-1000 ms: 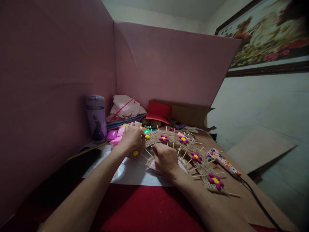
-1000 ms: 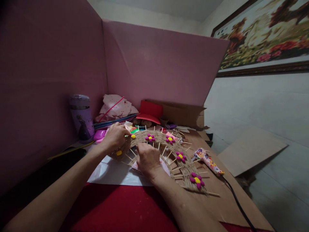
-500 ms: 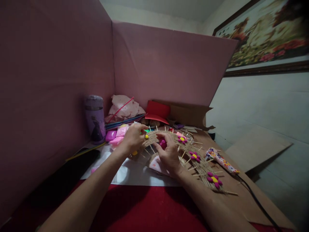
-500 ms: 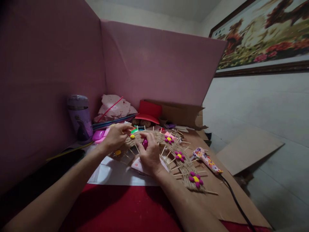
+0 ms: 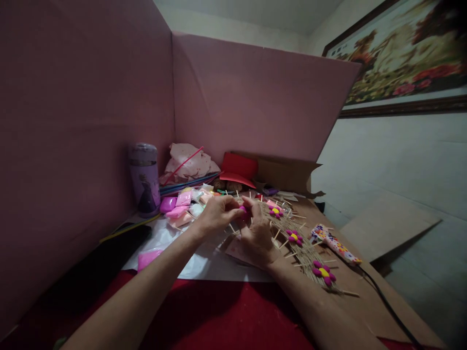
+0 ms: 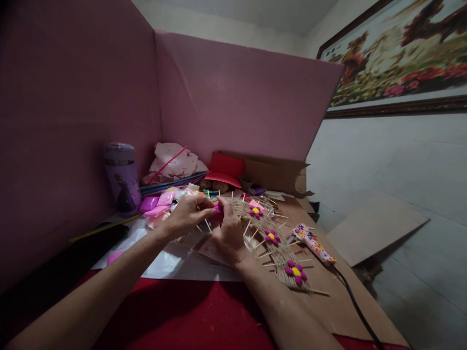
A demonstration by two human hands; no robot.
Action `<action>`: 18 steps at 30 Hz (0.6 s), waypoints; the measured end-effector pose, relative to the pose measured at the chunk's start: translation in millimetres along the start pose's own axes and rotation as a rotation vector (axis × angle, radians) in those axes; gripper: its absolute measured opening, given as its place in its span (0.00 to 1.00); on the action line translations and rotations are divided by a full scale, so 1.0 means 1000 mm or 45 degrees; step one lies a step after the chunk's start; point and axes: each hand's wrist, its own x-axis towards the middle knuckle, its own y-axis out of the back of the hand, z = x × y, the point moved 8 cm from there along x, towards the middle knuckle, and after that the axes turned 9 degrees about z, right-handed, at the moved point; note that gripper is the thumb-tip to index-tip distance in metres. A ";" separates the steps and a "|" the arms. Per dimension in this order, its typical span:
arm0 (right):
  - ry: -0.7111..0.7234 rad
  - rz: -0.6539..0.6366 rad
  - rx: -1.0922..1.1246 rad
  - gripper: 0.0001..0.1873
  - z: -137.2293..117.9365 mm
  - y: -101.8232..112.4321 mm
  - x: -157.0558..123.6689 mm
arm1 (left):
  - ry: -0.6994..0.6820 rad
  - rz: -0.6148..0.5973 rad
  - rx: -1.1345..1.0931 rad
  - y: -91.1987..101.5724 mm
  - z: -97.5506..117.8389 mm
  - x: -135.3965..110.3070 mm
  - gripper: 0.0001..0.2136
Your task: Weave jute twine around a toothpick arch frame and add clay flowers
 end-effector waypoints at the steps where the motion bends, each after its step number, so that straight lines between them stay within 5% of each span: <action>1: 0.032 -0.009 -0.010 0.19 -0.002 0.000 0.001 | 0.010 -0.002 -0.009 0.000 -0.003 0.001 0.05; 9: 0.180 -0.021 0.064 0.12 -0.009 0.001 0.004 | -0.036 0.025 0.144 0.003 -0.010 0.005 0.06; 18: -0.192 0.127 0.193 0.14 0.015 0.005 0.005 | 0.051 0.113 -0.214 0.007 -0.015 0.006 0.09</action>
